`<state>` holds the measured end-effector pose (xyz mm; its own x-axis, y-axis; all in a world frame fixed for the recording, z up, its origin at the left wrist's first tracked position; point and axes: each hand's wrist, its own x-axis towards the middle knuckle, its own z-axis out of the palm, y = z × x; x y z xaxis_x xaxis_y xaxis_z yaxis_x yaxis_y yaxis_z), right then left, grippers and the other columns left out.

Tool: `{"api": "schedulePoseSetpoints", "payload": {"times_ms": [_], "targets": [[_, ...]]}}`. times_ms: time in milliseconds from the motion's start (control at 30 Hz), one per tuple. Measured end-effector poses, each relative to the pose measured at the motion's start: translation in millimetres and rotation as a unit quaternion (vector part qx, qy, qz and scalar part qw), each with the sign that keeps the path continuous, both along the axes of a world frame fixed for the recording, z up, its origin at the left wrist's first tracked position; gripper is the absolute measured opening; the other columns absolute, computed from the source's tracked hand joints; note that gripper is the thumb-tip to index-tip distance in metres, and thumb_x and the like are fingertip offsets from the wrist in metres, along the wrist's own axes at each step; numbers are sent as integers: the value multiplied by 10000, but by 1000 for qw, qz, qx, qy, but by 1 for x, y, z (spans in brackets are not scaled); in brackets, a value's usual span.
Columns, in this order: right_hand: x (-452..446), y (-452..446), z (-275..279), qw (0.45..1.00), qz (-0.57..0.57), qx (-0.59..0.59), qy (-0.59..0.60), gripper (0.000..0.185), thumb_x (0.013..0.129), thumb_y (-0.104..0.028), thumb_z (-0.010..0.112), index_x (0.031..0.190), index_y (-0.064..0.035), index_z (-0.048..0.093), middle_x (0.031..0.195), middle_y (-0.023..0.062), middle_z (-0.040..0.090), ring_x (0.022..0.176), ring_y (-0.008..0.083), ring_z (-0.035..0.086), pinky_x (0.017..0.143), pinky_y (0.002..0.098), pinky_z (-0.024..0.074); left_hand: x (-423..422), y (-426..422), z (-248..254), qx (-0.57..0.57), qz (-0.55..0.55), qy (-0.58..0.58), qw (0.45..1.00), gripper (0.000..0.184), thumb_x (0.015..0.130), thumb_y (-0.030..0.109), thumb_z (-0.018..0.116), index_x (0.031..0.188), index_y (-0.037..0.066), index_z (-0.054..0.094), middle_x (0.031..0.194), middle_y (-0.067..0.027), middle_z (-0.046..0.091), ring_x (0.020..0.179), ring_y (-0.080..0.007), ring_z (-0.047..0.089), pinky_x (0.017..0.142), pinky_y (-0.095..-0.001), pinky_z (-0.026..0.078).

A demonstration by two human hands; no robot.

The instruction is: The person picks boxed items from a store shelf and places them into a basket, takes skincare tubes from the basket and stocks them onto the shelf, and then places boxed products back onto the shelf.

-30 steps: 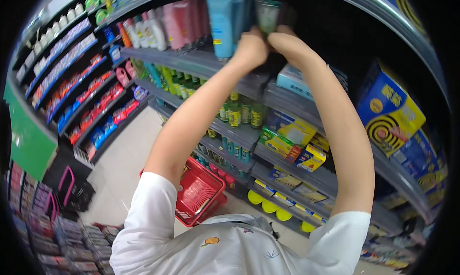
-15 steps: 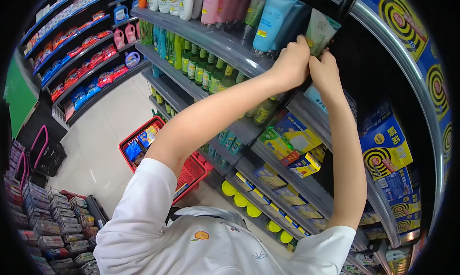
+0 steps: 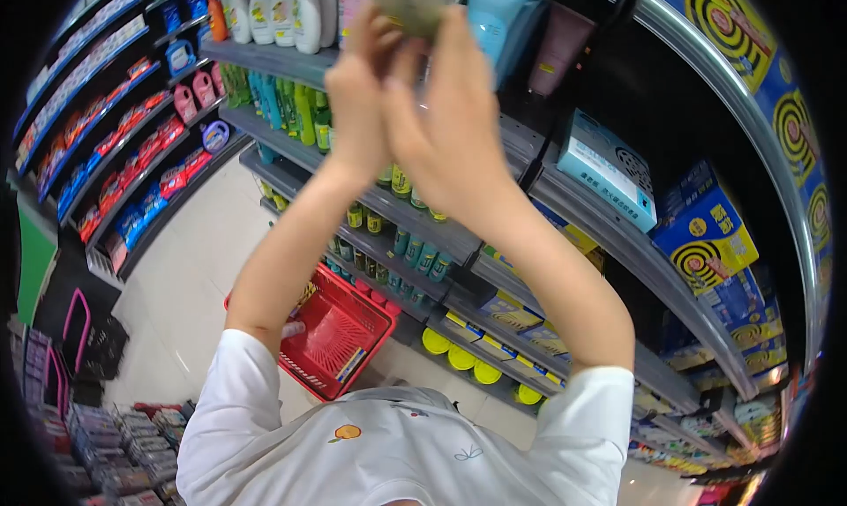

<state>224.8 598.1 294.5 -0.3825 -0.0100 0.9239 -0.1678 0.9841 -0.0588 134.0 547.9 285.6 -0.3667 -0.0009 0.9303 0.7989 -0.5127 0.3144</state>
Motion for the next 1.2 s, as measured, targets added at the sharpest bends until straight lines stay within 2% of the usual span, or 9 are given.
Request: {"api": "schedulePoseSetpoints", "payload": {"times_ms": [100,133,200,333,433,533,567,800,1200], "targets": [[-73,17,-9,994,37,-102,7,461,836,-186,533,1192,63,377,1102,264,524,963,348,556,866,399,422,-54,8,-6,-60,75,26,995,333,830,33,564,1142,2,452,941,-184,639,866,-325,641,707,-375,501],[-85,16,-14,992,-30,-115,34,419,824,-178,538,1111,91,393,1049,283,547,966,392,552,851,422,422,-60,6,-4,-110,74,23,991,350,829,34,566,1156,-2,447,955,-189,635,878,-328,637,720,-374,497],[-95,25,-13,970,45,-229,-63,698,813,-235,499,1235,247,224,1147,378,441,1071,484,430,969,468,317,-81,24,-11,-145,73,23,986,365,827,40,567,1167,-3,441,960,-196,632,887,-334,630,735,-376,491],[-122,51,-15,962,-28,-261,-72,648,801,-221,481,1196,249,274,1077,378,489,1013,486,474,939,478,339,-123,66,-24,-179,59,42,981,431,818,91,573,1204,4,403,960,-249,615,924,-412,590,765,-429,472],[-132,66,-13,949,-118,-280,-87,614,808,-246,444,1177,230,325,1043,387,508,985,491,499,918,486,361,-122,74,-17,-301,57,-7,952,510,793,146,590,1231,6,369,949,-272,609,930,-435,576,779,-464,460],[-139,71,-11,923,-87,-361,-102,541,835,-276,425,1092,200,435,1041,388,524,1022,489,509,942,460,366,-129,80,-15,-344,110,22,932,557,772,180,593,1242,8,350,925,-279,611,916,-441,577,782,-484,455],[-134,67,-4,909,-79,-390,-127,551,817,-277,439,1137,171,417,1068,393,517,1077,467,501,912,423,405,-133,83,-16,-365,127,21,922,561,766,178,590,1242,5,350,922,-279,611,909,-443,577,780,-488,456],[-145,69,-8,905,-104,-399,-106,501,821,-297,440,1013,158,523,1028,367,552,1052,443,531,890,420,419,-147,90,-17,-403,146,86,900,589,749,165,597,1241,-23,334,884,-284,611,885,-445,582,761,-485,467],[-150,66,-17,902,-119,-410,-66,521,812,-306,444,1040,158,504,1051,365,546,1047,439,535,888,407,415,-150,85,-23,-353,132,116,919,553,743,96,589,1216,-46,343,842,-302,605,870,-457,580,749,-490,474]]}}
